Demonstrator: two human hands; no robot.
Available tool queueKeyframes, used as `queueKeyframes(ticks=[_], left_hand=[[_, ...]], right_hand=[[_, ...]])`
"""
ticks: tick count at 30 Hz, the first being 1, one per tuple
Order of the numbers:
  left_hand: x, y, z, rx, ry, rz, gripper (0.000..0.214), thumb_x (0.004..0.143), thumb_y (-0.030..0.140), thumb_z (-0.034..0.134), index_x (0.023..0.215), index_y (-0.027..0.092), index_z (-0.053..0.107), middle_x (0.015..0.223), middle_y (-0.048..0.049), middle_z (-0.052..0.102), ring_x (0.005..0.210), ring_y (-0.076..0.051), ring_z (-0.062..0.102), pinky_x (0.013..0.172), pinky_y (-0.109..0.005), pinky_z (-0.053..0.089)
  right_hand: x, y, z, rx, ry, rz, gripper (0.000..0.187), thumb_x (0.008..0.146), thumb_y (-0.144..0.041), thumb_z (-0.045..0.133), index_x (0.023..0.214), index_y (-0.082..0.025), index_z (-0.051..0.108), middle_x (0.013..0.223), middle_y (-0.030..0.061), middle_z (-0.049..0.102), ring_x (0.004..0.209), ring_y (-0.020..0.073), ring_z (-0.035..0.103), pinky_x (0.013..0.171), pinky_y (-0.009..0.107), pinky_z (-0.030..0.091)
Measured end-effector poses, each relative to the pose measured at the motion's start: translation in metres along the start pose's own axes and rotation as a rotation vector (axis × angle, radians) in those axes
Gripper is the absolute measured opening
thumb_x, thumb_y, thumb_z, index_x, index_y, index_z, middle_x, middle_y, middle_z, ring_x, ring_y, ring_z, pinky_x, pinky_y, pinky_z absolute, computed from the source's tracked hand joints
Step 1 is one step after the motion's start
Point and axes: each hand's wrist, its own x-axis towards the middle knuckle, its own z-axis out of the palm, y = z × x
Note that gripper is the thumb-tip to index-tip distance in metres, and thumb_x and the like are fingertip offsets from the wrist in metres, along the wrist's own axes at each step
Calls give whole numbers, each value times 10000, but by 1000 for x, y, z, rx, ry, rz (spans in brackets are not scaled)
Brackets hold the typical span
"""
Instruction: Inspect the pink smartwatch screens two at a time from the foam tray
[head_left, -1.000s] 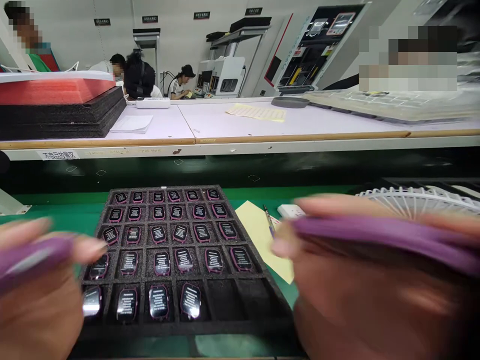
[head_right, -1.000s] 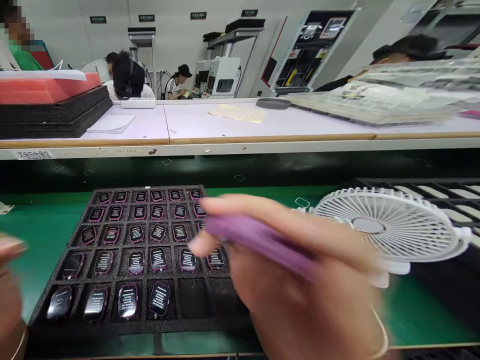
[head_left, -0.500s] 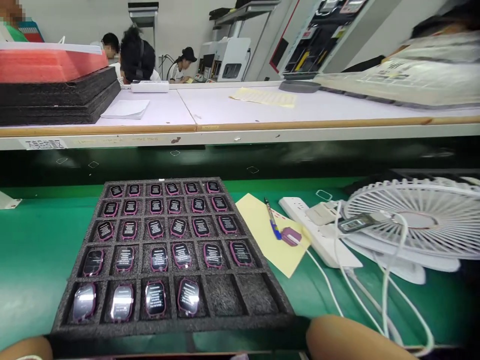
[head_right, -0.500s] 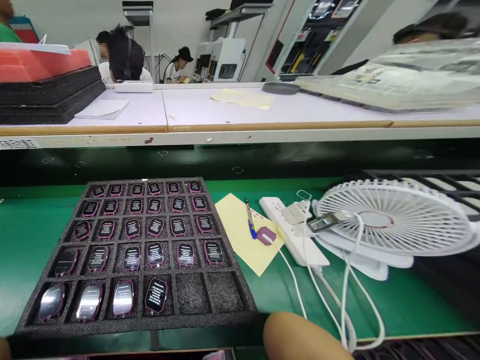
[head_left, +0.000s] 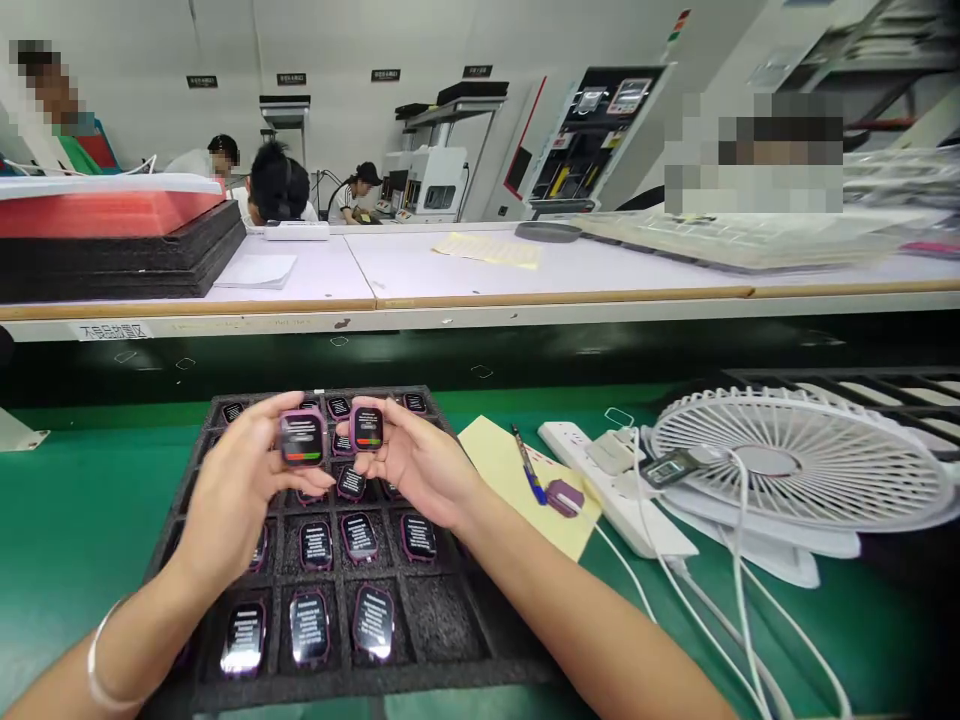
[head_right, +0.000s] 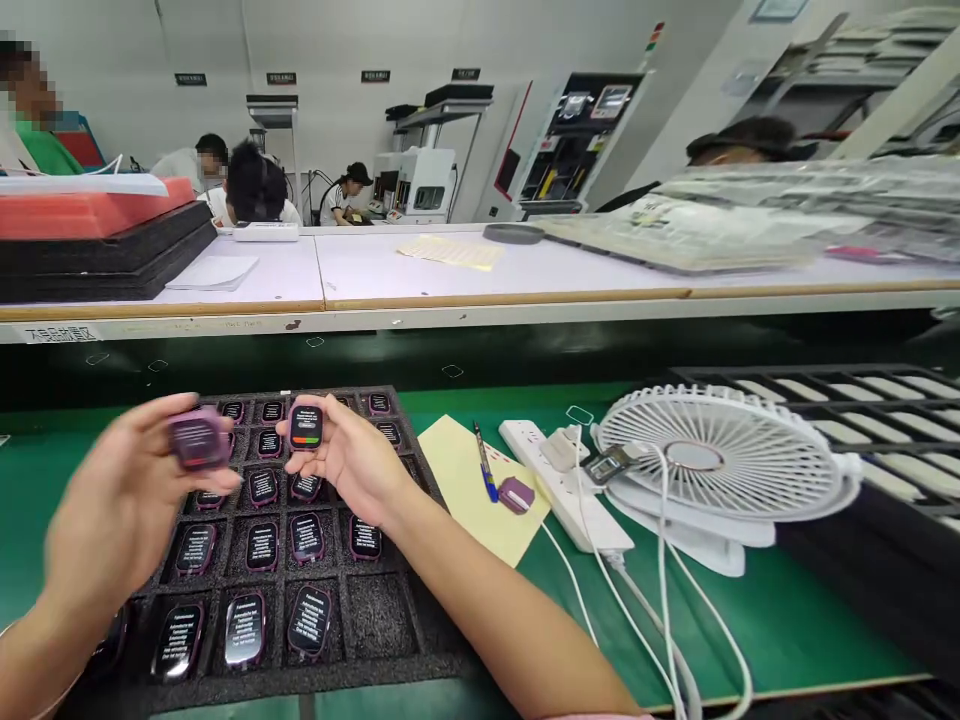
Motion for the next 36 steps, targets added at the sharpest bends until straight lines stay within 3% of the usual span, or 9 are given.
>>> queueKeyframes(ticks=[3, 5, 13, 26, 36], left_hand=[[21, -19, 9, -28, -101, -222, 528, 843, 411, 713, 1279, 138, 597, 892, -71, 728, 644, -187, 704, 593, -312, 583], [26, -26, 11, -31, -128, -292, 598, 781, 344, 756, 1306, 126, 569, 860, -51, 718, 607, -171, 700, 567, -277, 559], [24, -32, 8, 58, -166, -223, 579, 729, 200, 733, 1285, 187, 573, 1105, -61, 680, 635, -125, 698, 592, -260, 552], [27, -36, 8, 176, -174, -197, 357, 779, 272, 714, 1113, 172, 638, 848, -3, 680, 527, -113, 653, 513, -240, 500], [23, -33, 9, 148, -214, -208, 489, 745, 205, 732, 1221, 182, 624, 1021, -53, 704, 588, -88, 607, 563, -240, 486]], right_hand=[[4, 7, -8, -64, -5, -1, 296, 875, -331, 707, 1136, -211, 637, 941, 59, 764, 599, 138, 688, 592, 263, 515], [1, 9, -9, -114, -17, -28, 350, 803, -228, 744, 1138, -221, 641, 959, 40, 756, 619, 129, 683, 624, 272, 520], [1, 11, -8, -156, -19, -55, 430, 691, -103, 695, 1099, -227, 640, 912, -4, 719, 633, 117, 670, 638, 270, 508], [7, 25, -17, -186, 49, 47, 437, 709, -102, 678, 1131, -202, 625, 845, 6, 745, 656, 142, 718, 627, 257, 533], [16, 30, -26, -201, 46, 67, 476, 707, -89, 685, 1160, -207, 603, 804, -15, 730, 610, 127, 693, 596, 249, 523]])
